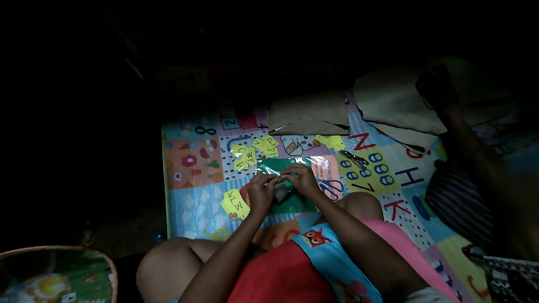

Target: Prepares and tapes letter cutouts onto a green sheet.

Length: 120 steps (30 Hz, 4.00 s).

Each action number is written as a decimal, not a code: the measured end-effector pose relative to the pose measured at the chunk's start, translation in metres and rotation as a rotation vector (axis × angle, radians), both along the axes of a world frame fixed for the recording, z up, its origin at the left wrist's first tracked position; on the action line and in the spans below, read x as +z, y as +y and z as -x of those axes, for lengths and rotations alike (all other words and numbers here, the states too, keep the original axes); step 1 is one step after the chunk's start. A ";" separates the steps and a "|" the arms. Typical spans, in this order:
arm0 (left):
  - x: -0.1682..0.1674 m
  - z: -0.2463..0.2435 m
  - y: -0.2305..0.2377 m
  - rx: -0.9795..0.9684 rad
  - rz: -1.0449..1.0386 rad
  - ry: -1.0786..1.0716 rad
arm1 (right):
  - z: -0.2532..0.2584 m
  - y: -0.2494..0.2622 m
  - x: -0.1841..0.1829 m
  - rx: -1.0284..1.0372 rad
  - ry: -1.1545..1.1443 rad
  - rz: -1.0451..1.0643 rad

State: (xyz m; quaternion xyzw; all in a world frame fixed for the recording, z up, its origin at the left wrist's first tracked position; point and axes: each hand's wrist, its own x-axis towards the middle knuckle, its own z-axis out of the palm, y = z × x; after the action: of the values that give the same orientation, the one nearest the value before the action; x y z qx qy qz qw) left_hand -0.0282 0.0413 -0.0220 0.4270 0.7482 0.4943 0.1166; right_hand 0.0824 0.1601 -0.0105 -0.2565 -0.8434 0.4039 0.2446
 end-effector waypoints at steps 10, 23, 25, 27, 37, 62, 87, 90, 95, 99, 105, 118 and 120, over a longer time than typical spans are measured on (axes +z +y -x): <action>-0.001 -0.004 0.000 0.057 0.025 -0.004 | -0.001 0.002 0.000 0.006 -0.019 0.056; -0.013 0.003 -0.001 -0.082 -0.071 -0.018 | -0.003 0.000 -0.008 0.055 0.115 0.039; -0.014 0.003 0.000 -0.079 -0.067 -0.050 | -0.003 -0.001 -0.009 0.041 0.136 0.035; -0.012 0.005 0.000 -0.093 -0.034 -0.090 | -0.003 -0.001 -0.009 0.018 0.137 0.059; -0.024 0.013 0.000 -0.229 0.186 -0.296 | 0.000 -0.002 -0.007 -0.063 0.109 0.260; -0.037 0.009 0.012 -0.466 0.332 -0.677 | 0.002 0.000 -0.017 -0.206 0.037 0.395; -0.055 -0.010 -0.003 -0.384 0.420 -0.715 | 0.001 0.010 -0.045 -0.383 -0.126 0.853; -0.055 -0.013 -0.004 -0.364 0.407 -0.734 | -0.002 0.014 -0.048 -0.347 -0.130 0.949; -0.053 -0.016 -0.004 -0.291 0.366 -0.722 | -0.002 0.016 -0.056 -0.325 -0.108 1.027; -0.059 -0.011 -0.006 -0.386 0.311 -0.609 | -0.001 0.015 -0.054 -0.320 -0.081 1.078; -0.061 -0.008 -0.005 -0.464 0.341 -0.528 | -0.002 0.015 -0.053 -0.312 -0.106 1.057; -0.054 -0.010 -0.004 -0.478 0.365 -0.490 | -0.077 0.065 -0.030 -0.029 -1.175 0.046; -0.053 -0.011 -0.003 -0.453 0.368 -0.536 | -0.088 0.071 -0.049 0.004 -1.187 0.063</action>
State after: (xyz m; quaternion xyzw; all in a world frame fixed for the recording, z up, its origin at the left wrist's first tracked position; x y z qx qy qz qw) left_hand -0.0168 0.0384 -0.0754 0.4090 0.6540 0.4076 0.4887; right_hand 0.1701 0.2310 -0.0595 -0.4439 -0.8240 0.2166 -0.2775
